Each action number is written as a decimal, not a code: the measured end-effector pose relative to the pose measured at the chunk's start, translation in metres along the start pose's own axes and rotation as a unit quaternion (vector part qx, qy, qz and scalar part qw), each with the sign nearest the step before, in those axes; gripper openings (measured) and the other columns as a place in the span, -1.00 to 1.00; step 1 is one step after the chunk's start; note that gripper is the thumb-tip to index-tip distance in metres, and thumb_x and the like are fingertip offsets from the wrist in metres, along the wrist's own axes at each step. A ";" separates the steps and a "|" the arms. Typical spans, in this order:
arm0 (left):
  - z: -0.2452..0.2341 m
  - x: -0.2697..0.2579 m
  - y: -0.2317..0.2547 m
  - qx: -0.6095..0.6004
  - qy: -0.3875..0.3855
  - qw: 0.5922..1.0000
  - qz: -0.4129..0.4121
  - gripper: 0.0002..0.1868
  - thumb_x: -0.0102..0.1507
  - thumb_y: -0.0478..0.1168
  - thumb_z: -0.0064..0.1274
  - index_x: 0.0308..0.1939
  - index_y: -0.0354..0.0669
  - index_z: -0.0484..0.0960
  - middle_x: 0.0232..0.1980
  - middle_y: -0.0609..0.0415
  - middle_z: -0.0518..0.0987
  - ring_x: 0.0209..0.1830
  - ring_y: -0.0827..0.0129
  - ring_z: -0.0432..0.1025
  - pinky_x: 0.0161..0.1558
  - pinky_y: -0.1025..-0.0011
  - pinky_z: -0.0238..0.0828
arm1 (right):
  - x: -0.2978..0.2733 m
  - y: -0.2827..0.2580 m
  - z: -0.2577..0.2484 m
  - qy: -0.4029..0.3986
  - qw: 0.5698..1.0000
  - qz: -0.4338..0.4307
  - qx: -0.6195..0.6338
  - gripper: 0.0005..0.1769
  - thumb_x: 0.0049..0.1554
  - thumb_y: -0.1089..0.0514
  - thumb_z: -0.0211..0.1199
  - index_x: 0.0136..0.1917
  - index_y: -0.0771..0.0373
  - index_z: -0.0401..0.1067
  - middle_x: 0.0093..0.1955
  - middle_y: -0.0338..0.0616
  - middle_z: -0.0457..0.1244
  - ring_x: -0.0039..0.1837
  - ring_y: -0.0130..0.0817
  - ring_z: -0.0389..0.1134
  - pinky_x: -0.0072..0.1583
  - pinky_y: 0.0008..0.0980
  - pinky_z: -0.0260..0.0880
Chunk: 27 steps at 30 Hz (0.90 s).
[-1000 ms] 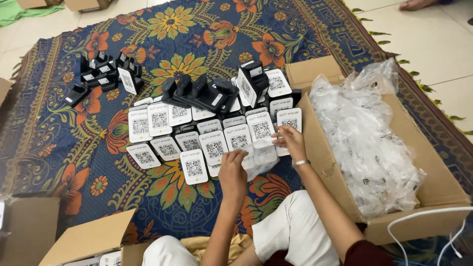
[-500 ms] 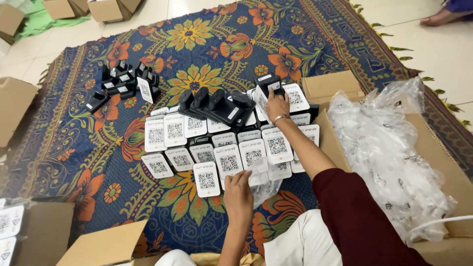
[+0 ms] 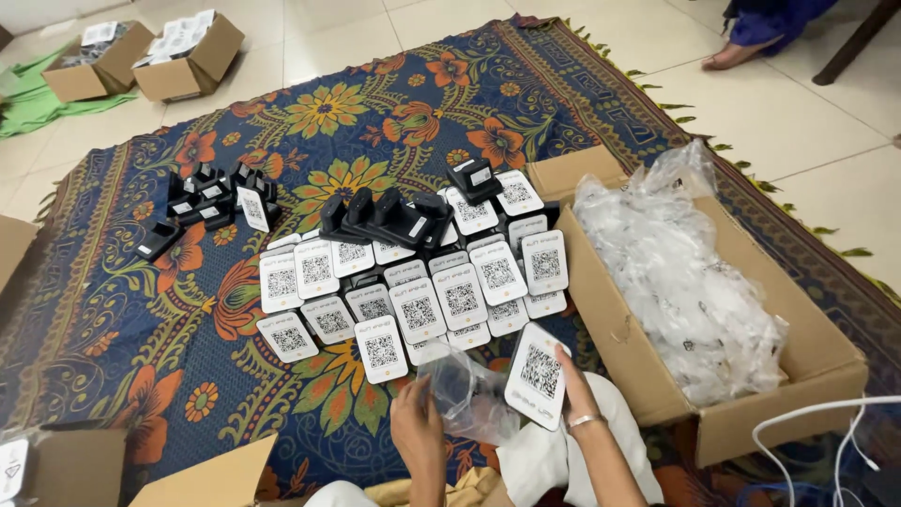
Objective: The person packages small electronic devices with QR code labels into plastic bags and organizes them into cardboard boxes.
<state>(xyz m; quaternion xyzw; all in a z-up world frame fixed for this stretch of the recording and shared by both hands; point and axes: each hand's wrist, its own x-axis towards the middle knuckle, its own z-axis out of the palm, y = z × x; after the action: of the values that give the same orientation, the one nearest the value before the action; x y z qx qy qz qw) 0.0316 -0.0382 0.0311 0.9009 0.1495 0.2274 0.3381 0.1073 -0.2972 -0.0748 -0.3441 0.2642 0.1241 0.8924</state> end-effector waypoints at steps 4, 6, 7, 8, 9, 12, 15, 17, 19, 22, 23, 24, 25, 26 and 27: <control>-0.022 -0.008 0.008 -0.026 0.009 1.000 0.008 -0.73 0.21 -0.31 0.09 -0.02 -0.11 0.71 -0.03 0.01 0.66 -0.05 0.04 0.52 -0.02 0.19 0.43 | -0.002 0.004 0.000 0.017 0.991 -0.049 -0.127 -0.26 0.25 -0.26 0.20 0.33 0.49 0.47 0.21 0.10 0.39 0.07 -0.18 0.42 0.05 -0.23 0.42; -0.036 -0.011 0.009 -0.036 0.023 0.999 0.011 -0.74 0.22 -0.31 0.09 -0.02 -0.12 0.70 -0.01 -0.01 0.66 -0.03 0.02 0.51 -0.02 0.18 0.43 | -0.040 -0.019 0.049 -0.047 0.996 -0.076 -0.010 -0.37 0.18 -0.18 0.19 0.33 0.29 0.40 0.24 -0.10 0.38 0.13 -0.33 0.47 0.12 -0.34 0.48; -0.044 -0.015 0.006 -0.034 0.023 0.999 0.008 -0.74 0.22 -0.31 0.09 -0.02 -0.12 0.70 -0.01 -0.01 0.66 -0.03 0.02 0.51 -0.02 0.18 0.43 | -0.051 -0.023 0.060 -0.047 0.996 -0.073 -0.011 -0.37 0.18 -0.18 0.19 0.33 0.29 0.40 0.24 -0.10 0.38 0.13 -0.33 0.47 0.12 -0.34 0.48; -0.050 -0.017 0.004 -0.038 0.034 0.999 0.010 -0.73 0.21 -0.31 0.09 -0.01 -0.12 0.70 -0.01 -0.01 0.66 -0.03 0.02 0.52 -0.02 0.18 0.43 | -0.060 -0.030 0.071 -0.105 0.991 -0.078 -0.009 -0.42 0.15 -0.10 0.22 0.32 0.28 0.40 0.21 -0.10 0.38 0.13 -0.34 0.46 0.12 -0.32 0.49; -0.056 -0.019 0.003 -0.041 0.045 0.998 0.012 -0.73 0.21 -0.31 0.09 -0.01 -0.12 0.70 0.00 -0.01 0.66 -0.02 0.02 0.52 -0.01 0.19 0.43 | -0.068 -0.037 0.082 -0.163 0.983 -0.082 -0.007 -0.46 0.12 -0.03 0.25 0.30 0.27 0.40 0.19 -0.11 0.38 0.12 -0.35 0.45 0.12 -0.30 0.50; -0.078 -0.021 0.005 -0.042 0.042 0.998 -0.014 -0.71 0.19 -0.32 0.09 0.00 -0.09 0.71 -0.01 -0.01 0.66 -0.04 0.03 0.53 -0.05 0.21 0.44 | -0.080 -0.029 0.094 -0.209 0.957 -0.077 -0.188 -0.46 0.06 0.14 0.33 0.30 0.25 0.36 0.08 -0.14 0.37 0.07 -0.33 0.44 0.04 -0.21 0.49; -0.083 -0.028 -0.010 -0.032 0.028 0.999 -0.034 -0.72 0.20 -0.32 0.10 -0.02 -0.09 0.73 -0.03 -0.01 0.67 -0.08 0.04 0.55 -0.07 0.22 0.45 | -0.067 0.018 0.078 -0.222 0.927 -0.075 -0.292 -0.50 0.10 0.23 0.36 0.30 0.36 0.42 0.12 -0.12 0.39 0.13 -0.39 0.42 0.17 -0.32 0.41; -0.085 -0.027 -0.013 -0.035 0.032 0.998 -0.033 -0.73 0.21 -0.33 0.09 -0.02 -0.10 0.73 -0.02 -0.01 0.68 -0.08 0.04 0.56 -0.07 0.22 0.46 | -0.039 0.038 0.058 -0.202 0.960 -0.036 -0.190 -0.55 0.11 0.23 0.33 0.27 0.38 0.42 0.11 -0.08 0.39 0.12 -0.32 0.43 0.15 -0.25 0.44; -0.091 -0.032 -0.015 -0.035 0.034 0.998 -0.037 -0.74 0.22 -0.33 0.09 -0.03 -0.11 0.73 -0.02 -0.01 0.68 -0.08 0.04 0.57 -0.07 0.23 0.46 | -0.053 0.034 0.069 -0.176 0.981 0.009 -0.086 -0.58 0.13 0.24 0.30 0.24 0.41 0.41 0.10 -0.05 0.39 0.11 -0.24 0.43 0.14 -0.18 0.47; -0.099 -0.037 -0.013 -0.049 0.038 0.997 -0.041 -0.75 0.23 -0.33 0.07 -0.03 -0.12 0.73 -0.02 0.00 0.68 -0.08 0.06 0.58 -0.05 0.24 0.48 | -0.104 0.000 0.113 -0.167 0.977 0.017 0.135 -0.56 0.01 0.14 0.26 0.16 0.32 0.46 0.12 -0.03 0.42 0.14 -0.17 0.47 0.14 -0.13 0.52; -0.100 -0.038 -0.011 -0.041 0.042 0.998 -0.033 -0.75 0.23 -0.33 0.08 -0.04 -0.14 0.73 -0.02 -0.01 0.68 -0.07 0.05 0.57 -0.05 0.23 0.47 | -0.103 -0.004 0.110 -0.185 0.977 -0.025 0.106 -0.59 0.04 0.20 0.28 0.17 0.32 0.43 0.15 -0.07 0.40 0.18 -0.21 0.46 0.17 -0.09 0.51; -0.102 -0.037 -0.010 -0.032 0.047 0.998 -0.024 -0.75 0.22 -0.33 0.08 -0.04 -0.15 0.73 -0.02 -0.02 0.68 -0.06 0.04 0.55 -0.04 0.22 0.46 | -0.102 -0.008 0.108 -0.205 0.973 -0.066 0.078 -0.61 0.07 0.25 0.29 0.18 0.32 0.39 0.17 -0.11 0.38 0.21 -0.26 0.45 0.19 -0.06 0.50; -0.104 -0.038 -0.007 -0.031 0.047 0.998 -0.026 -0.75 0.22 -0.33 0.08 -0.04 -0.15 0.73 -0.02 -0.02 0.68 -0.06 0.04 0.55 -0.04 0.22 0.46 | -0.102 -0.006 0.101 -0.204 0.974 -0.064 0.077 -0.61 0.07 0.25 0.29 0.18 0.32 0.39 0.17 -0.11 0.38 0.21 -0.26 0.45 0.19 -0.06 0.50; -0.105 -0.036 -0.003 -0.011 0.049 0.999 -0.017 -0.75 0.21 -0.34 0.09 -0.04 -0.16 0.73 -0.02 -0.02 0.68 -0.06 0.02 0.54 -0.03 0.21 0.44 | -0.101 -0.006 0.094 -0.220 0.972 -0.069 0.038 -0.57 0.10 0.26 0.30 0.25 0.31 0.40 0.20 -0.11 0.37 0.20 -0.29 0.44 0.16 -0.19 0.50; -0.106 -0.035 0.000 0.009 0.050 0.999 -0.009 -0.74 0.20 -0.34 0.09 -0.04 -0.16 0.73 -0.02 -0.03 0.68 -0.06 -0.01 0.52 -0.02 0.19 0.43 | -0.099 -0.006 0.088 -0.235 0.969 -0.075 -0.002 -0.53 0.13 0.27 0.30 0.32 0.31 0.41 0.22 -0.10 0.37 0.20 -0.31 0.43 0.13 -0.33 0.50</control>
<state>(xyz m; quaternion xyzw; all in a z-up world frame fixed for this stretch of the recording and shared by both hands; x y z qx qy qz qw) -0.0525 0.0038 0.0912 0.8901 0.1762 0.2678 0.3240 0.0615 -0.2460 0.0384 -0.3255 0.0202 0.1352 0.9356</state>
